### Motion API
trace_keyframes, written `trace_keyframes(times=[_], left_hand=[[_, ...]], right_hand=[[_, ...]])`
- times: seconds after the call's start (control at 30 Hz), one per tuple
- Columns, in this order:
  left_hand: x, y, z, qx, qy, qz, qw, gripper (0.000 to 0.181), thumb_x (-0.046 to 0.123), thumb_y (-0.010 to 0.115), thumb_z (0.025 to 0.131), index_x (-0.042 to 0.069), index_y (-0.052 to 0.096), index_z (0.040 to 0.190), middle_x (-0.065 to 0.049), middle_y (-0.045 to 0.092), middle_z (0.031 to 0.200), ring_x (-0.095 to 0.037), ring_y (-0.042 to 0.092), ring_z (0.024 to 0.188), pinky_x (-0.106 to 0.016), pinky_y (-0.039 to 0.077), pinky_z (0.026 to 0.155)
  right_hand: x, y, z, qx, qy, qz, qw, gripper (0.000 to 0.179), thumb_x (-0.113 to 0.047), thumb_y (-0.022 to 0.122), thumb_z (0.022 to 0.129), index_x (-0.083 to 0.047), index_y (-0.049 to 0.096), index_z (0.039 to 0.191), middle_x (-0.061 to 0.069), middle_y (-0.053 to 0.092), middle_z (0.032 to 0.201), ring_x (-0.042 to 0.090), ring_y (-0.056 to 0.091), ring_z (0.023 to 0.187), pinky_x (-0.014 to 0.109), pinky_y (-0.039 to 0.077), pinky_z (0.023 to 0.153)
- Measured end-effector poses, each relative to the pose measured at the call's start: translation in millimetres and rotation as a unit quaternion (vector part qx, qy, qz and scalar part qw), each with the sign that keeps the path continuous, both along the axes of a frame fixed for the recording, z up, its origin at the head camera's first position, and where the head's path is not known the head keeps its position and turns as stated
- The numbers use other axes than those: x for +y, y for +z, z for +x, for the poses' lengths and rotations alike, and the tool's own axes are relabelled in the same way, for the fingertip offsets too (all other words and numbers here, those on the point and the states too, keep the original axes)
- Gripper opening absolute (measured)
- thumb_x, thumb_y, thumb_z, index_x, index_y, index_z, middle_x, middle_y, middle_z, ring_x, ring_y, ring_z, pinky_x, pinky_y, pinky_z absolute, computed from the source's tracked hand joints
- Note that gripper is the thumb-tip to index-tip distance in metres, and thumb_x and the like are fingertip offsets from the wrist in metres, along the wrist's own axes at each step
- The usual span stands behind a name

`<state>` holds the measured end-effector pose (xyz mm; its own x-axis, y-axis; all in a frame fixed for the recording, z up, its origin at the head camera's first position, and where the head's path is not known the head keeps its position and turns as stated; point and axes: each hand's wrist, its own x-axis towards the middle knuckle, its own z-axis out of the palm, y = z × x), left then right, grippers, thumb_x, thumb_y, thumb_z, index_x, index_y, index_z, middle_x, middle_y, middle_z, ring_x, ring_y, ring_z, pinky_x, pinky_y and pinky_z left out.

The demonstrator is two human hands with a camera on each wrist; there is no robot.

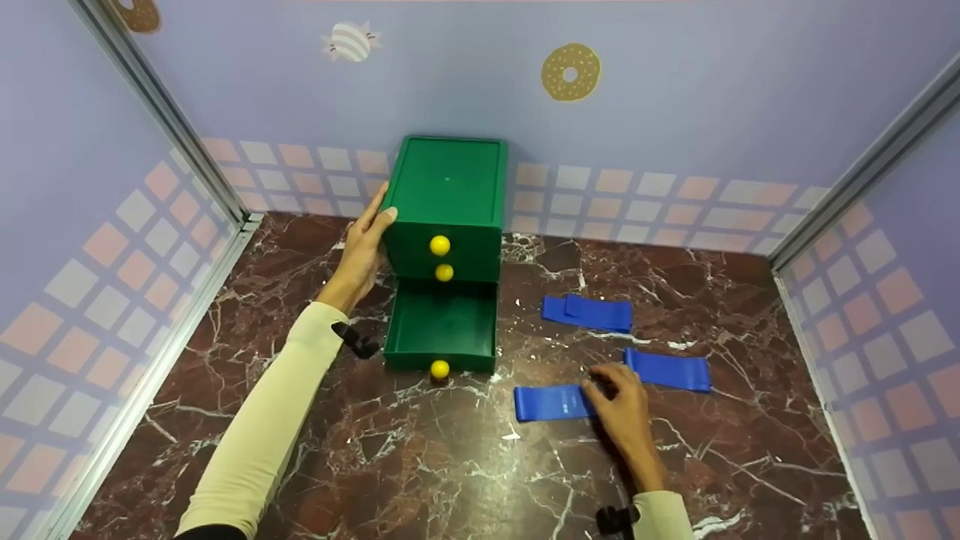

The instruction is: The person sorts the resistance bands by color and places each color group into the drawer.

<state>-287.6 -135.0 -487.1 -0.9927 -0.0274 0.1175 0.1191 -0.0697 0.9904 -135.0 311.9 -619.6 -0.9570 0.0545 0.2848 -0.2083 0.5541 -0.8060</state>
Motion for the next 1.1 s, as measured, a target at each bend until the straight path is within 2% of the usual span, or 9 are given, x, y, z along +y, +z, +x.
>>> trace_keyframes(times=[0.13,0.3,0.4,0.47,0.63,0.73,0.9,1.07,1.1], left_hand=[[-0.6,0.3,0.2,-0.001,0.001,-0.004,1.0,0.067,0.053,0.064,0.109,0.047,0.039,0.17,0.013,0.026,0.18,-0.018,0.018,0.169,-0.053,0.019,0.135],[-1.2,-0.6,-0.9,0.005,-0.002,0.0,1.0,0.07,0.052,0.064,0.109,0.041,0.037,0.173,0.01,0.026,0.181,-0.019,0.02,0.168,-0.051,0.021,0.135],[-1.6,-1.3,-1.2,0.005,0.0,0.004,1.0,0.071,0.05,0.064,0.11,0.038,0.037,0.174,0.009,0.027,0.181,-0.02,0.02,0.168,-0.051,0.022,0.135],[-1.5,-1.4,-0.8,0.003,0.003,0.005,1.0,0.07,0.05,0.064,0.11,0.038,0.037,0.174,0.009,0.027,0.181,-0.02,0.02,0.168,-0.053,0.021,0.135],[1.4,-0.8,-0.4,0.0,0.002,0.002,1.0,0.069,0.051,0.064,0.11,0.041,0.038,0.173,0.011,0.026,0.181,-0.019,0.019,0.168,-0.053,0.02,0.135],[2.1,-0.4,-0.5,0.0,0.002,0.001,1.0,0.069,0.051,0.064,0.109,0.041,0.038,0.172,0.011,0.027,0.181,-0.019,0.019,0.168,-0.053,0.02,0.135],[1.7,0.5,-1.8,0.001,0.002,0.0,1.0,0.068,0.053,0.065,0.108,0.046,0.039,0.171,0.013,0.027,0.18,-0.018,0.019,0.168,-0.051,0.021,0.135],[0.4,-0.5,0.0,0.004,0.004,-0.003,1.0,0.067,0.052,0.065,0.108,0.047,0.04,0.17,0.012,0.027,0.18,-0.018,0.019,0.168,-0.051,0.02,0.135],[0.2,-0.8,0.7,0.005,0.004,-0.003,1.0,0.067,0.052,0.065,0.109,0.047,0.04,0.17,0.012,0.027,0.18,-0.018,0.019,0.168,-0.051,0.02,0.135]], right_hand=[[0.2,-0.6,0.0,-0.009,0.007,0.019,0.9997,0.025,0.001,0.088,0.091,0.001,0.083,0.115,0.016,0.076,0.117,0.018,0.059,0.111,0.017,0.042,0.094],[-1.3,-2.9,-1.2,-0.008,0.011,0.027,0.9995,0.023,0.002,0.088,0.09,0.004,0.083,0.112,0.018,0.075,0.117,0.032,0.063,0.113,0.031,0.036,0.109],[-2.6,-3.5,-1.8,-0.005,0.014,0.028,0.9995,0.023,0.003,0.088,0.089,0.006,0.082,0.112,0.02,0.074,0.117,0.035,0.063,0.113,0.039,0.033,0.111],[-3.1,-3.2,-1.6,-0.001,0.014,0.029,0.9995,0.023,0.003,0.088,0.089,0.006,0.082,0.111,0.021,0.074,0.117,0.035,0.063,0.113,0.036,0.035,0.108],[-1.6,-0.9,4.1,0.012,-0.002,0.039,0.9992,0.023,0.005,0.089,0.087,0.006,0.083,0.109,0.019,0.075,0.115,0.028,0.065,0.106,0.016,0.042,0.093],[-1.0,1.6,8.2,0.015,-0.012,0.046,0.9988,0.023,0.006,0.09,0.086,0.005,0.083,0.108,0.018,0.075,0.114,0.026,0.066,0.103,0.009,0.041,0.089],[-2.1,3.7,10.3,0.016,-0.021,0.046,0.9986,0.019,0.008,0.09,0.084,0.005,0.081,0.101,0.018,0.074,0.112,0.025,0.067,0.101,0.007,0.041,0.089],[-2.7,0.8,9.2,0.017,-0.023,0.049,0.9984,0.019,0.011,0.089,0.082,0.004,0.076,0.093,0.018,0.072,0.104,0.016,0.062,0.092,0.01,0.043,0.081],[-0.9,-3.0,8.4,0.016,-0.025,0.055,0.9981,0.02,0.01,0.09,0.082,0.001,0.076,0.093,0.014,0.072,0.102,0.012,0.061,0.09,0.011,0.043,0.08]])
